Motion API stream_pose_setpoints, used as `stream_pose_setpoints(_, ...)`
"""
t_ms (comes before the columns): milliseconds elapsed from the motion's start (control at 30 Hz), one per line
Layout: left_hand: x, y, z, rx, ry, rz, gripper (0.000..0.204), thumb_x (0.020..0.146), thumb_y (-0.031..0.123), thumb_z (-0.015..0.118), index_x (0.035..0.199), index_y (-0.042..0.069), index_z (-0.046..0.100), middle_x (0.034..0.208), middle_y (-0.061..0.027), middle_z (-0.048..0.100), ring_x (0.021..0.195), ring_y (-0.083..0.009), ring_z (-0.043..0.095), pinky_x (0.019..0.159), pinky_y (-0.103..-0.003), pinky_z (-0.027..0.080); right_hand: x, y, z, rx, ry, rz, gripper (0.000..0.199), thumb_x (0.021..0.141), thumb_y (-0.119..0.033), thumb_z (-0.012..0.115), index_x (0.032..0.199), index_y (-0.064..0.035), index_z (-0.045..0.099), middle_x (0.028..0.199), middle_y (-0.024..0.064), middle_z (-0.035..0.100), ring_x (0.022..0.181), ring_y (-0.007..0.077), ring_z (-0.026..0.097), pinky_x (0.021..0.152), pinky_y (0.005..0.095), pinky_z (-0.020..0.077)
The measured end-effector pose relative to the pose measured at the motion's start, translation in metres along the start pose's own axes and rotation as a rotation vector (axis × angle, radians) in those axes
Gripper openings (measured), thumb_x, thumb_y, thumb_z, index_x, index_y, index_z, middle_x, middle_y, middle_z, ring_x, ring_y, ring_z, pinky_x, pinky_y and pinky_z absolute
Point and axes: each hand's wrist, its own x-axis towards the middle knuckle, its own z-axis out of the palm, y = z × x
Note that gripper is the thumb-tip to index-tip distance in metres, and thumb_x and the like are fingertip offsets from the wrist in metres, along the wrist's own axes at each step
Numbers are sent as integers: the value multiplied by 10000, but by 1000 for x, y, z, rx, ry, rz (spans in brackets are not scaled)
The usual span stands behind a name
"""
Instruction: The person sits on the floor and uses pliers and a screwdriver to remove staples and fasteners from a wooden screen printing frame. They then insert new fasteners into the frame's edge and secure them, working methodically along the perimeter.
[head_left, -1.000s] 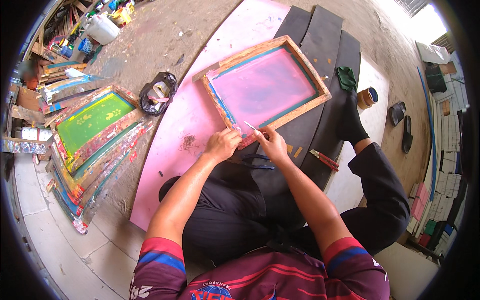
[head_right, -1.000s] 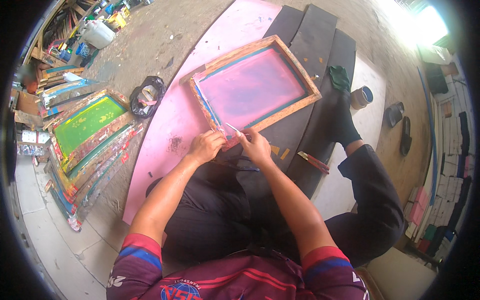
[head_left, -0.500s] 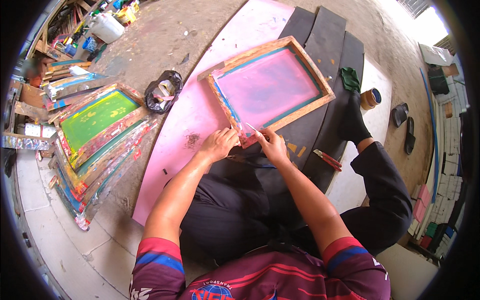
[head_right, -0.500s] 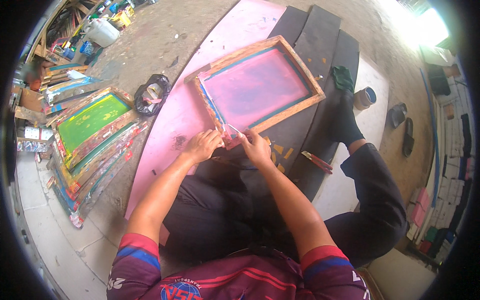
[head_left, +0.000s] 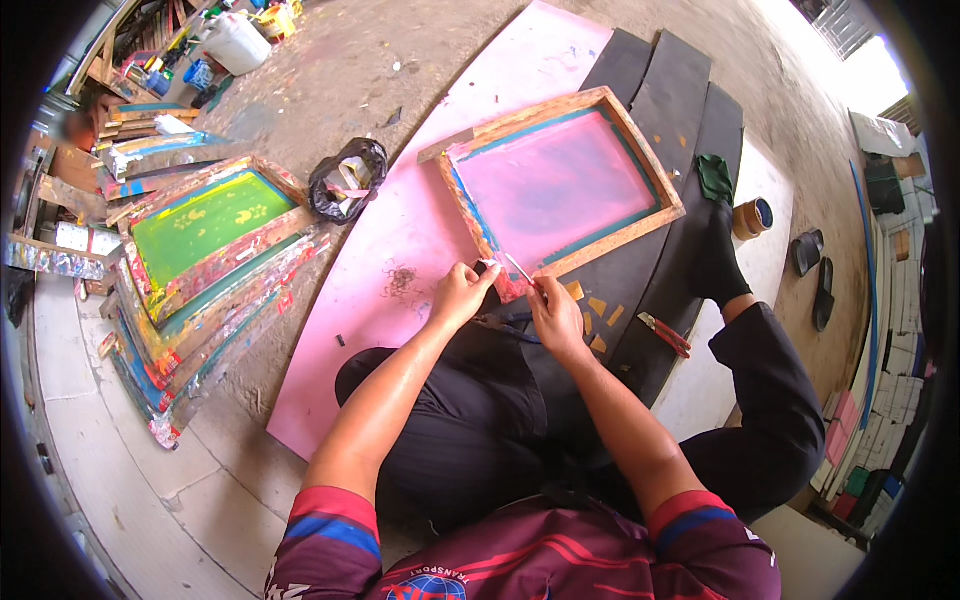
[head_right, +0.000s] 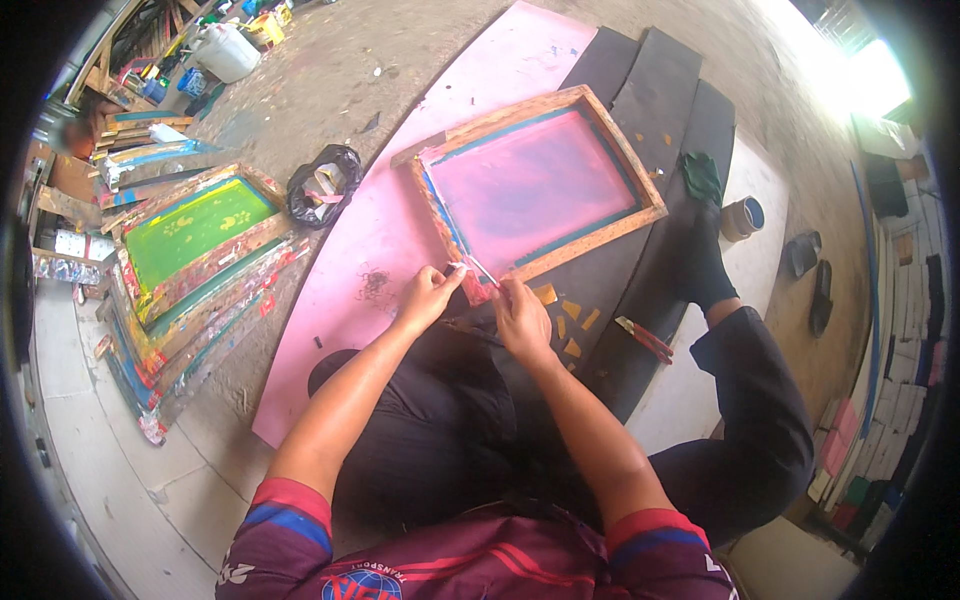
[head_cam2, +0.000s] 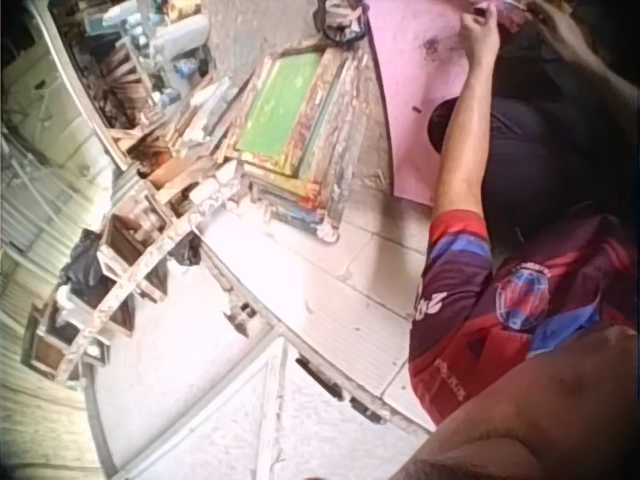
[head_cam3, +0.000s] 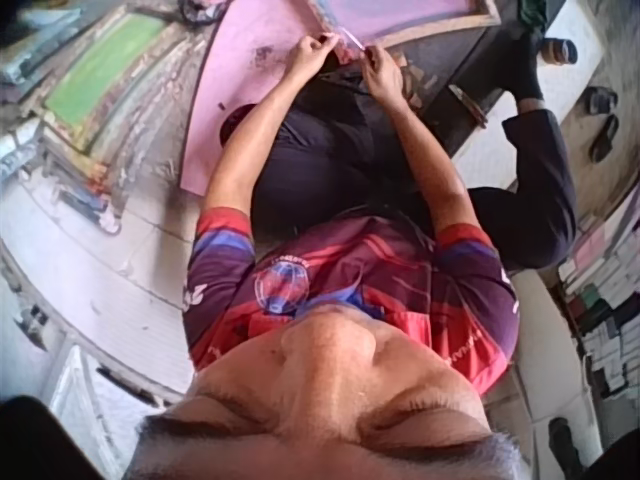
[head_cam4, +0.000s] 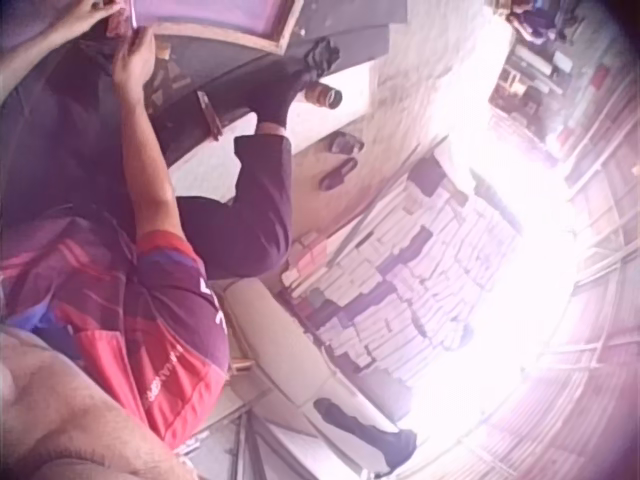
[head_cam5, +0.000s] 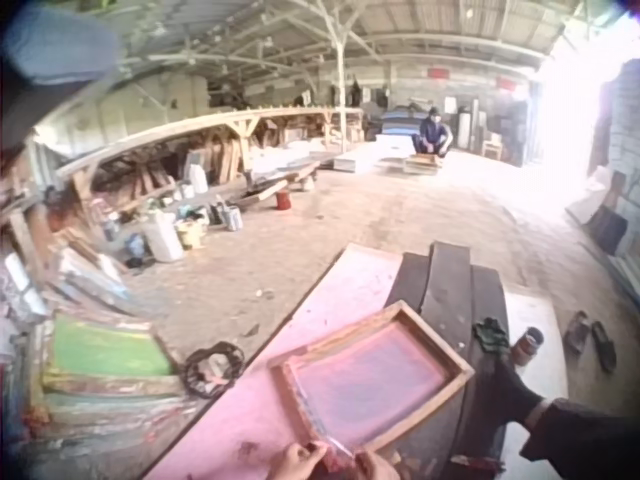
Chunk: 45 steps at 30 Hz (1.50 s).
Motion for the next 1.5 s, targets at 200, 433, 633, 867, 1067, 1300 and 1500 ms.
stream_pose_setpoints(200,-2,9,17,61,74,-28,728,858,692,805,949,-12,647,901,-228,748,881,-380,758,776,-482,580,-9,-13,7,-58,3,191,446,984,-434,765,1204,-52,703,946,150,763,883,325,749,796,442,563)
stream_pose_setpoints(433,-3,17,20,74,-172,-23,553,885,579,805,1010,41,787,954,-193,800,918,-394,777,781,-497,593,-1,-9,23,-56,92,183,424,956,-439,780,1159,-70,732,902,150,763,854,328,753,755,448,564)
stream_pose_setpoints(633,-4,14,15,85,-141,-53,399,949,418,744,985,24,791,962,-204,798,943,-400,774,818,-508,587,48,-46,14,-211,-37,97,382,923,-428,759,1073,-77,785,973,184,785,962,415,755,839,509,578)
stream_pose_setpoints(867,-7,11,6,61,-135,30,306,942,304,754,965,0,777,903,-239,775,910,-409,770,807,-507,579,73,-58,26,-365,-193,240,362,908,-412,733,1051,-87,803,996,195,794,1000,416,759,876,508,586)
stream_pose_setpoints(1067,11,-13,-1,-45,-349,53,241,1008,197,738,901,-19,744,777,-109,752,695,-149,674,670,-358,540,50,-21,29,-181,8,204,333,910,-359,772,909,-30,724,772,201,694,802,434,705,692,518,519)
stream_pose_setpoints(1300,13,4,-8,61,-406,75,283,1056,224,680,902,-10,725,795,-105,764,709,-159,719,661,-340,552,40,-8,31,-54,88,124,286,916,-285,802,918,-16,704,717,159,673,674,324,670,641,441,505)
stream_pose_setpoints(1500,23,6,-12,-95,-381,8,314,1080,256,634,963,-16,737,762,-115,731,688,-200,723,692,-391,563,41,11,36,103,64,157,238,961,-231,789,924,-4,728,666,32,650,624,83,561,593,326,459)
